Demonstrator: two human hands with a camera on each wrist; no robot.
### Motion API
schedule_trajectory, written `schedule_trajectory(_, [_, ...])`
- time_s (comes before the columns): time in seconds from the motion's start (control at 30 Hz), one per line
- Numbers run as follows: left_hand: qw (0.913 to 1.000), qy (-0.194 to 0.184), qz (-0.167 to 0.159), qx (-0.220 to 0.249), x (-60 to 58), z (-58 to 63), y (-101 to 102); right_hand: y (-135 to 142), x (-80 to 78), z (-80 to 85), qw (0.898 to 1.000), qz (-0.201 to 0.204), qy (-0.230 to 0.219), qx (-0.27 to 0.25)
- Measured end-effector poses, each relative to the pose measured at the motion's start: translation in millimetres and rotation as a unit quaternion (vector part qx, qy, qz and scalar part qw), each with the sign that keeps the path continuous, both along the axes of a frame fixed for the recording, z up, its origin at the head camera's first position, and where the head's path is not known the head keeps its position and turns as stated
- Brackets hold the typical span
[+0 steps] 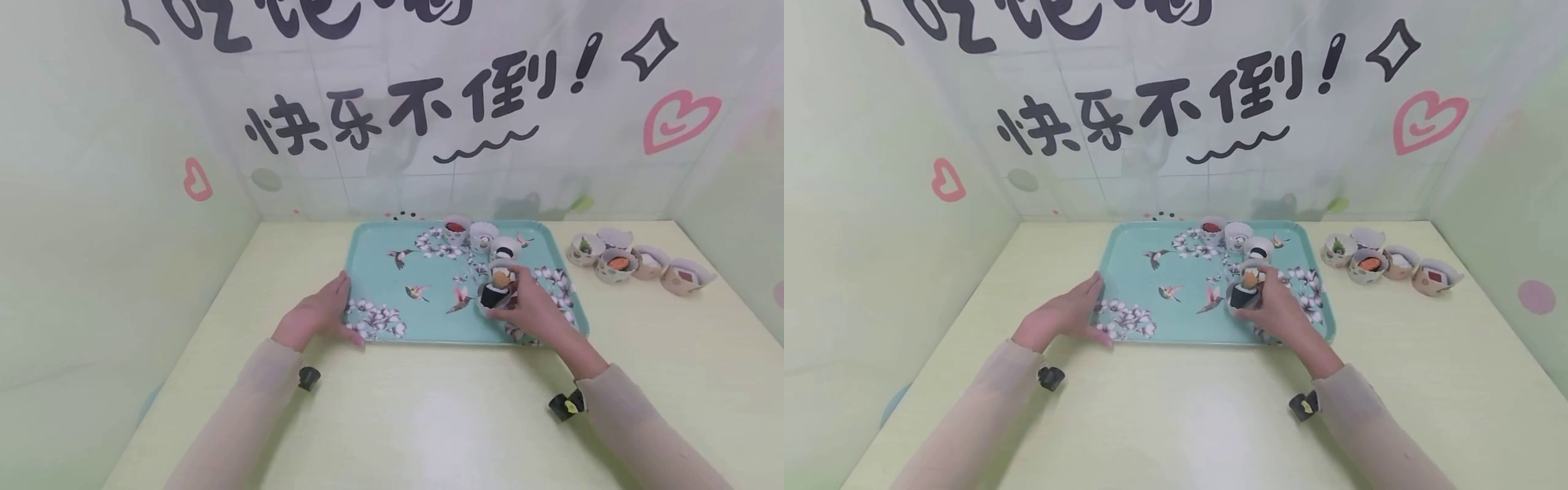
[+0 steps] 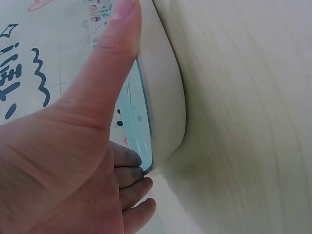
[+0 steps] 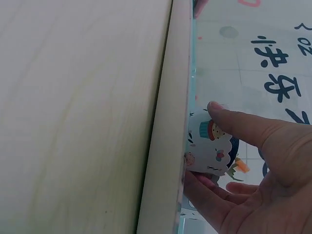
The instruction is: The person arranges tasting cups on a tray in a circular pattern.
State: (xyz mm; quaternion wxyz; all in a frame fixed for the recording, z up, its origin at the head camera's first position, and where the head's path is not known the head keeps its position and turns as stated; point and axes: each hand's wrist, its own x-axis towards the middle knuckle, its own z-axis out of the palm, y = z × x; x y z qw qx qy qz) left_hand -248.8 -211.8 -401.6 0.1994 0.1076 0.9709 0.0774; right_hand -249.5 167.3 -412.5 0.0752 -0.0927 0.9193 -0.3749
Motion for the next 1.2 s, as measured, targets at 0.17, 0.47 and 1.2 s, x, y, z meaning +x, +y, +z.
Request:
schedule_trajectory(0.17, [1.0,0.004,-0.006,-0.002,-0.1,1.1,0,7,0.8,3.3,1.0,0.012,-0.017,-0.019])
schedule_trajectory(0.47, [0.9999,0.009,-0.009,-0.004,0.3,0.9,-1,27,2.2,15.8,1.0,0.013,-0.009,-0.006])
schedule_trajectory(1.2, [0.9999,0.002,-0.007,-0.008,2.9,5.0,1,76,0.7,39.0,1.0,-0.014,0.004,0.004])
